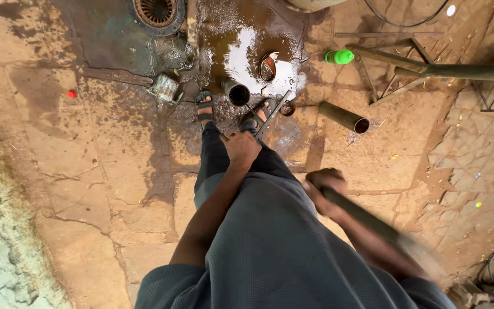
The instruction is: The person uses a long metal rod to clean and scrape the interior of a cylindrical motor stator part on a stone floor.
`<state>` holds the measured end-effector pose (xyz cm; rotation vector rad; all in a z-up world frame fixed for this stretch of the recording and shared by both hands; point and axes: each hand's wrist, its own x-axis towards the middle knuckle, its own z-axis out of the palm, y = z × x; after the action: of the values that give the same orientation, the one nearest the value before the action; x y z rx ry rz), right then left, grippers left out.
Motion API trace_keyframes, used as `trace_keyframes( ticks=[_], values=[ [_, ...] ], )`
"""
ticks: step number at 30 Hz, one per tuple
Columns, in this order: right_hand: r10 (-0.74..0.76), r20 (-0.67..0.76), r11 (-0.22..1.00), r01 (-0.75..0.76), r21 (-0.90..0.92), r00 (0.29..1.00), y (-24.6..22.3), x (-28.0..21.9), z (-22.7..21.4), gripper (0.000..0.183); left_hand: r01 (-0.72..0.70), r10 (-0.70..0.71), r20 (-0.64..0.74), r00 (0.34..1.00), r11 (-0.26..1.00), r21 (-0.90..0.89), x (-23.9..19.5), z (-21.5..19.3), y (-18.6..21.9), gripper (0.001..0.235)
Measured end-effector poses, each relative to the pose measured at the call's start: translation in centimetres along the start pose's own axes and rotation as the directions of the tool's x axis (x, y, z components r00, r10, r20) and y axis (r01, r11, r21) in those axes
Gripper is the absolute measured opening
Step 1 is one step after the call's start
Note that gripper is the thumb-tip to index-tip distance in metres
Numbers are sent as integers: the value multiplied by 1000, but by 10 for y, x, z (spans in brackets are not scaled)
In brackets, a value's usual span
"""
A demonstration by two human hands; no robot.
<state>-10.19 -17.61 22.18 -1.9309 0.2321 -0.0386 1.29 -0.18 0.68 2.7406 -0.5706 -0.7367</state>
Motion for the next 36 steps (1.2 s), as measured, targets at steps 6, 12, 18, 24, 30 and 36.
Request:
trace_keyframes(
  ticks=[6,12,18,24,30,36],
  values=[
    [163,2,985,-163,-54,987,48,-12,30,14,66,-56,114,992,994,-83,-4,13,3,26],
    [385,17,914,-379,-149,923,29,-6,-1,24,69,-69,-22,997,997,24,1,45,-1,32],
    [341,-19,904,-333,-269,940,117,-12,35,25,109,-104,147,984,994,-25,11,-11,8,29],
    [651,-176,633,-656,-411,738,220,-71,47,35,207,-175,197,965,966,-154,15,-10,7,23],
    [787,-209,423,-754,-502,581,237,-74,4,40,89,-115,-62,991,942,-323,-5,1,-2,37],
    [936,-116,184,-740,-647,334,282,18,42,50,126,-146,-16,989,899,-420,-4,-7,-1,34]
  ],
)
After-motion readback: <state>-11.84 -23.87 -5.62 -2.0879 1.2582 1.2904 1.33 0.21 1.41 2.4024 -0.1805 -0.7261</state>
